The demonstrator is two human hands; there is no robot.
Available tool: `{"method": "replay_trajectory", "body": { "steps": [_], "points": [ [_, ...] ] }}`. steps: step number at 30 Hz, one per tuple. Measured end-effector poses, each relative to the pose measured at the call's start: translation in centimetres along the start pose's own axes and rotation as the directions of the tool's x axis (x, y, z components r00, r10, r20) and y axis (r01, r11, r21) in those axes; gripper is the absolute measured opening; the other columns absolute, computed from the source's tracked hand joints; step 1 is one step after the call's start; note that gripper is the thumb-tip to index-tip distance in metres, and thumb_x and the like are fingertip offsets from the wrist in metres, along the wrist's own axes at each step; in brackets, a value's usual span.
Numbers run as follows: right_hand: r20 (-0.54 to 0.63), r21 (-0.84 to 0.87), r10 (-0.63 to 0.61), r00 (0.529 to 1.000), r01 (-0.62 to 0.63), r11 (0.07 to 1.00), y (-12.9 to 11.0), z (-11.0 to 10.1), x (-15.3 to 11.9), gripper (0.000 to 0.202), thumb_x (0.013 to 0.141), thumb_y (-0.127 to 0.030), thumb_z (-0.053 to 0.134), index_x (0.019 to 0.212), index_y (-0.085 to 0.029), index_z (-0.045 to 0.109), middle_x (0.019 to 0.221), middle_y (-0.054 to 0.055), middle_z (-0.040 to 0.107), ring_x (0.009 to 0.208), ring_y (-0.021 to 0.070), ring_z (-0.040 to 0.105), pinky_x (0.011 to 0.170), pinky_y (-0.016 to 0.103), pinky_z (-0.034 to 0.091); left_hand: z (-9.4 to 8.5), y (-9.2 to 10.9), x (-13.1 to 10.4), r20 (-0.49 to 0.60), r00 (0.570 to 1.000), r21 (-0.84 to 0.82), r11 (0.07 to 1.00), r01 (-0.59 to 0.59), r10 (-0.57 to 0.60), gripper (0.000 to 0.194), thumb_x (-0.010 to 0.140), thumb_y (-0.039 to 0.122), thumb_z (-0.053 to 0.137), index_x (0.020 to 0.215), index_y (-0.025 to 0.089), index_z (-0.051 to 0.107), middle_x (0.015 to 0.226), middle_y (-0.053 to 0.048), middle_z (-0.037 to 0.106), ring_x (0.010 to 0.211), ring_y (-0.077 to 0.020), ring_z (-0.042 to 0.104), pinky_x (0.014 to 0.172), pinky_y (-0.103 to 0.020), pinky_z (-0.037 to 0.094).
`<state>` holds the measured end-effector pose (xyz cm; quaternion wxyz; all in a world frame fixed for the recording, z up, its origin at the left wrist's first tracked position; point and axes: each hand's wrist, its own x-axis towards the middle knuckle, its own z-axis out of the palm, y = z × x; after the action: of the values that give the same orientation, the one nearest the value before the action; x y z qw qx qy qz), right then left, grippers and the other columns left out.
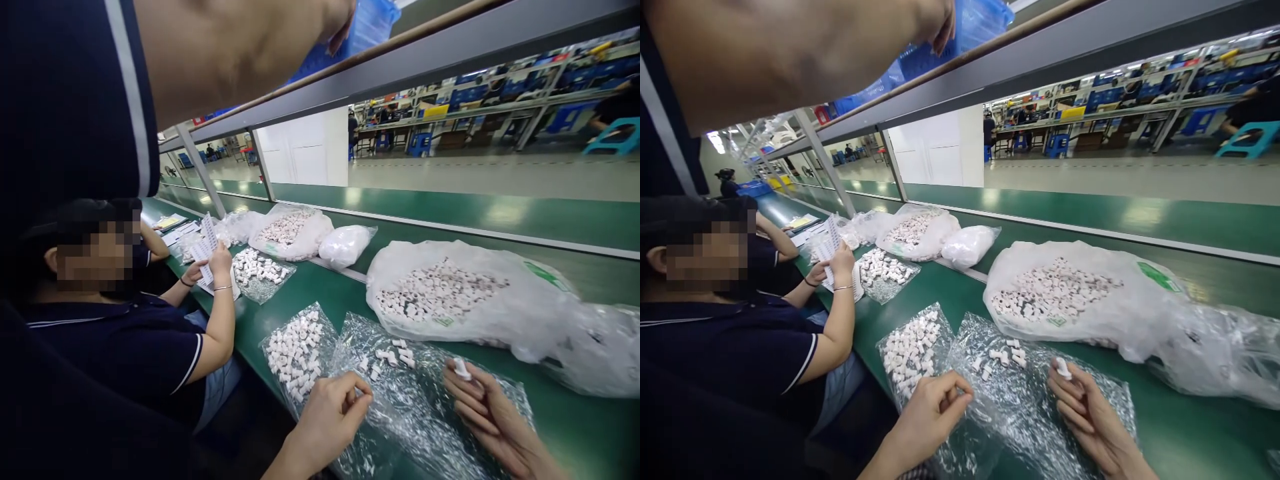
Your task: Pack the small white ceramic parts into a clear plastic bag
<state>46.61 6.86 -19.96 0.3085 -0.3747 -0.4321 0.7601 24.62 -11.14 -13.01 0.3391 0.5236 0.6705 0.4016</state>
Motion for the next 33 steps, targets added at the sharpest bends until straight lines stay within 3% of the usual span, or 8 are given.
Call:
{"method": "replay_trajectory", "body": {
  "steps": [4,6,8,12,16,22,28,33],
  "points": [
    [0.093,0.222,0.006,0.996,-0.027,0.975,-0.6,0.7,-0.6,0.032,0.090,-0.051,0.059,0.077,-0.024,0.049,0.064,-0.006,0.032,0.043,0.0068,0.009,0.027,0.015,0.017,0.1,0.2,-0.2,0.038,0.999,-0.002,1.000,0.011,-0.011,0.019,0.097,0.033,0.049,0.090,0.023,0.063,0.061,0.006,0.037,0.054,-0.0108,0.036,0.054,-0.025,0.024],
    [0.120,0.110,-0.012,0.993,-0.001,0.994,-0.7,1.0,-0.4,0.035,0.091,-0.057,0.055,0.082,-0.023,0.051,0.070,-0.004,0.041,0.044,0.0070,0.017,0.028,0.015,0.017,0.1,0.0,-0.3,0.043,0.999,0.022,1.000,0.009,-0.010,0.020,0.098,0.034,0.047,0.092,0.022,0.063,0.062,0.006,0.036,0.056,-0.0112,0.037,0.056,-0.025,0.025],
    [0.130,-0.209,-0.073,0.989,0.099,0.973,-0.5,1.0,0.1,0.041,0.094,-0.063,0.044,0.085,-0.023,0.052,0.070,-0.003,0.046,0.044,0.0081,0.025,0.031,0.017,0.022,0.2,-0.2,-0.3,0.048,0.999,0.054,0.999,0.008,-0.010,0.023,0.099,0.035,0.046,0.092,0.022,0.062,0.062,0.006,0.035,0.057,-0.0117,0.038,0.057,-0.025,0.025],
    [0.149,-0.733,-0.235,0.961,0.267,0.626,0.4,1.1,1.2,0.044,0.098,-0.062,0.036,0.084,-0.023,0.052,0.067,-0.002,0.053,0.050,0.0131,0.044,0.044,0.024,0.038,0.4,-0.5,-0.1,0.069,0.997,0.073,0.997,0.019,-0.024,0.026,0.099,0.040,0.045,0.091,0.021,0.062,0.062,0.006,0.034,0.055,-0.0120,0.037,0.056,-0.025,0.024],
    [0.183,-0.846,-0.343,0.921,0.325,0.422,2.0,2.2,1.7,0.030,0.097,-0.050,0.044,0.090,-0.024,0.054,0.085,0.004,0.062,0.066,0.0199,0.056,0.059,0.030,0.041,0.6,-0.6,0.0,0.067,0.997,0.067,0.998,0.019,-0.024,0.027,0.099,0.041,0.044,0.091,0.021,0.061,0.062,0.006,0.033,0.054,-0.0118,0.037,0.055,-0.025,0.024],
    [0.235,-0.917,-0.364,0.901,0.330,0.224,4.2,3.8,2.2,0.025,0.100,-0.040,0.039,0.092,-0.023,0.054,0.088,0.010,0.060,0.073,0.0254,0.060,0.057,0.031,0.037,0.7,-0.8,0.0,0.052,0.999,0.081,0.997,0.008,-0.012,0.026,0.099,0.040,0.045,0.092,0.021,0.062,0.061,0.006,0.036,0.055,-0.0118,0.039,0.056,-0.025,0.025],
    [0.233,-0.889,-0.331,0.914,0.338,0.309,2.5,2.9,1.2,0.032,0.103,-0.046,0.033,0.097,-0.023,0.054,0.084,0.005,0.063,0.064,0.0190,0.058,0.056,0.029,0.044,0.6,-0.9,0.0,0.060,0.998,0.081,0.997,0.007,-0.012,0.027,0.099,0.041,0.044,0.092,0.022,0.061,0.061,0.006,0.035,0.055,-0.0120,0.039,0.056,-0.025,0.025],
    [0.135,-0.606,-0.219,0.966,0.255,0.753,-0.6,1.3,-0.2,0.046,0.101,-0.061,0.025,0.096,-0.023,0.052,0.080,0.002,0.059,0.047,0.0114,0.041,0.037,0.023,0.036,0.7,-0.7,-0.1,0.075,0.996,0.055,0.998,0.038,-0.042,0.030,0.098,0.045,0.043,0.091,0.022,0.061,0.062,0.005,0.035,0.054,-0.0126,0.037,0.054,-0.025,0.024]
  ]
}}
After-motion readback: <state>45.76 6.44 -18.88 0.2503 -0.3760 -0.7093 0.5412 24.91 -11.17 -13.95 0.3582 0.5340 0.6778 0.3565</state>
